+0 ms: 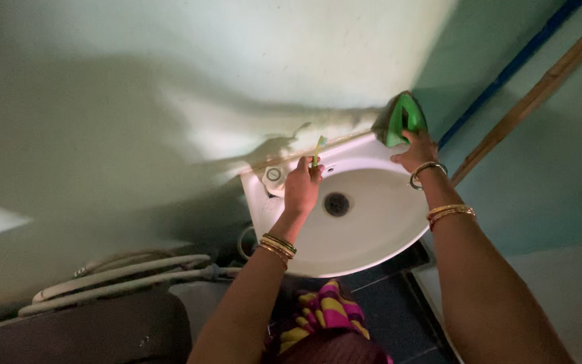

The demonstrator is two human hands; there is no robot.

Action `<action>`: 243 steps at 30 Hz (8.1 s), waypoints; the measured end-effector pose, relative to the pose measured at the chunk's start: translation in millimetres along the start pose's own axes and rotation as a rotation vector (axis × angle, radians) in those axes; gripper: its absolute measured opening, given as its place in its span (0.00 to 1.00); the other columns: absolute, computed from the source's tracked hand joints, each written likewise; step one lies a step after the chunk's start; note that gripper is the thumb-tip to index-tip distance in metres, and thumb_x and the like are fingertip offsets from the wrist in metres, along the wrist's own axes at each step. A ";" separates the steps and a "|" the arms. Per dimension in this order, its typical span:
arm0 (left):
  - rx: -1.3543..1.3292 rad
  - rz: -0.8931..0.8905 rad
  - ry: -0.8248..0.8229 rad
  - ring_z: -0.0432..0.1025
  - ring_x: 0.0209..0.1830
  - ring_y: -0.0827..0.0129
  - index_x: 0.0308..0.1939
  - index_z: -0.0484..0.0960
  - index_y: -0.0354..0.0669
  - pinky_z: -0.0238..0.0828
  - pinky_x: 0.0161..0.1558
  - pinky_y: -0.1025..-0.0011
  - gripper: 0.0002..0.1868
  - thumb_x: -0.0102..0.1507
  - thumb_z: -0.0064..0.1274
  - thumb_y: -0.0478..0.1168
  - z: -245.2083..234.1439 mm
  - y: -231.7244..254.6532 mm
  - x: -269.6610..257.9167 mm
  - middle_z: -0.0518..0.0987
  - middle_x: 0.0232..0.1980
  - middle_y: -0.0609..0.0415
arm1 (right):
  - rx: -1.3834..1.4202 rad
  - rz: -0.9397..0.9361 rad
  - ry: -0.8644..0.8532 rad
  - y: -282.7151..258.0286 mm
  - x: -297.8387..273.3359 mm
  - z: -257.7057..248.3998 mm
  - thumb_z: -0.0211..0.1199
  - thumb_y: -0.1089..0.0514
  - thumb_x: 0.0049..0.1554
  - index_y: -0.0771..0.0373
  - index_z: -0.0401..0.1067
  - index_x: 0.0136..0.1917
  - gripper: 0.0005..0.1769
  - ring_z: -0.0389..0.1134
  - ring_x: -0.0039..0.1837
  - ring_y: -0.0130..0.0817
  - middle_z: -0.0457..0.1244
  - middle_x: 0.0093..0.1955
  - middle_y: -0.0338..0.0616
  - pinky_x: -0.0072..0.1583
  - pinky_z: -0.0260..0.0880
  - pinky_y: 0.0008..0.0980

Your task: The person cleans a sink by scrubbing the ceramic basin and faucet with a green scrub brush and water.

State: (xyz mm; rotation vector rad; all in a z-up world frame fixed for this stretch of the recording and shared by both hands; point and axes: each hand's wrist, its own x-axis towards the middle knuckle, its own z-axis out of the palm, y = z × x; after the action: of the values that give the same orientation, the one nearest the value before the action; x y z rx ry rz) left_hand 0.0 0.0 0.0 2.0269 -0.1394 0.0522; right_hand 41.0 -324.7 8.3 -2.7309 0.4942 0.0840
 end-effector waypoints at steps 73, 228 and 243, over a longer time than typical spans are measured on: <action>1.120 0.350 -0.126 0.67 0.65 0.55 0.51 0.82 0.48 0.58 0.66 0.40 0.15 0.61 0.49 0.41 -14.0 -9.0 41.4 0.79 0.59 0.51 | 0.117 0.287 0.153 -33.2 -49.0 64.9 0.49 0.51 0.67 0.39 0.60 0.78 0.26 0.67 0.59 0.53 0.62 0.61 0.55 0.63 0.66 0.55; 1.027 0.450 -0.361 0.66 0.67 0.54 0.63 0.75 0.45 0.70 0.56 0.48 0.22 0.65 0.47 0.41 -3.0 -7.3 51.9 0.76 0.63 0.50 | -0.167 0.164 0.253 -5.8 -33.3 53.3 0.56 0.41 0.58 0.45 0.51 0.85 0.44 0.68 0.55 0.56 0.65 0.61 0.63 0.48 0.73 0.57; 0.851 0.495 -0.361 0.61 0.72 0.58 0.63 0.77 0.49 0.65 0.63 0.51 0.23 0.63 0.47 0.36 15.0 -20.8 66.5 0.72 0.70 0.54 | -0.058 0.171 -0.054 -73.1 -61.9 -8.1 0.45 0.43 0.70 0.44 0.46 0.84 0.32 0.71 0.41 0.42 0.68 0.43 0.54 0.42 0.73 0.41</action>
State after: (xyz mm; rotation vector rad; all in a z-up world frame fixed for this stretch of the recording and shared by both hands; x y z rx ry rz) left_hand 68.1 -9.3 -18.6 2.7783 -0.9858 0.0621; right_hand 8.5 -243.6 48.2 -2.7292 0.7193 0.2193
